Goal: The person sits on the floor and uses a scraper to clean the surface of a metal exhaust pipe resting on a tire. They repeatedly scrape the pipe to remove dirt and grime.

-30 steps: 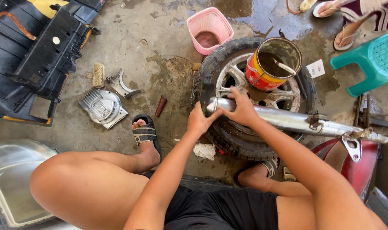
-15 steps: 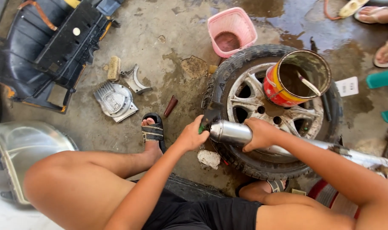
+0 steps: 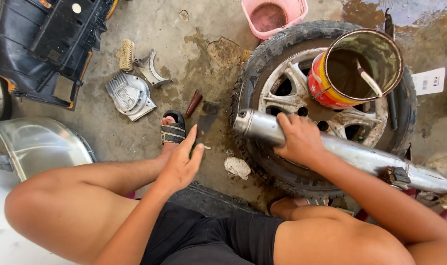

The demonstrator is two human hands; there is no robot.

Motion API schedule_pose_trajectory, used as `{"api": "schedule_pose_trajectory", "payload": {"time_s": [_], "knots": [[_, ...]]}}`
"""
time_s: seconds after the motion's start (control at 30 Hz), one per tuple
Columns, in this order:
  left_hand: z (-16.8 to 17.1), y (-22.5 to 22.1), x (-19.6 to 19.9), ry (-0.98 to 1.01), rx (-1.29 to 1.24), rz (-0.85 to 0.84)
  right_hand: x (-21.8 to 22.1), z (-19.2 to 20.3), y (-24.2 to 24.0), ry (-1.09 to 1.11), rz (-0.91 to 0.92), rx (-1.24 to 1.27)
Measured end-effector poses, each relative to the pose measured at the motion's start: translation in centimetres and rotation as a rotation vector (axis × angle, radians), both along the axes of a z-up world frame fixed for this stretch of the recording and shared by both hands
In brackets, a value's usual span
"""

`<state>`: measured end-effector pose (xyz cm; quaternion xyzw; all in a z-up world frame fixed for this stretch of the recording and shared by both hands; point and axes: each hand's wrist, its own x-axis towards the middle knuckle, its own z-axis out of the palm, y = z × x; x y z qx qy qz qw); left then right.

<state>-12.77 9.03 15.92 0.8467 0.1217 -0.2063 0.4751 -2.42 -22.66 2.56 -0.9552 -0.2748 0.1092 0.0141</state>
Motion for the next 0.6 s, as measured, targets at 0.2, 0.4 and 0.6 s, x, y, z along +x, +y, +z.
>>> {"api": "schedule_pose_trajectory", "payload": {"time_s": [0.2, 0.4, 0.6], "knots": [[-1.8, -1.4, 0.8, 0.013, 0.133, -0.108, 1.1, 0.1, -0.2, -0.313, 0.079, -0.01], [-2.0, -1.1, -0.8, -0.048, 0.05, -0.194, -0.1, -0.9, 0.2, -0.418, 0.111, 0.01], [-7.7, -1.6, -2.4, -0.064, 0.039, -0.239, -1.5, -0.5, 1.1, -0.497, 0.12, 0.012]]}}
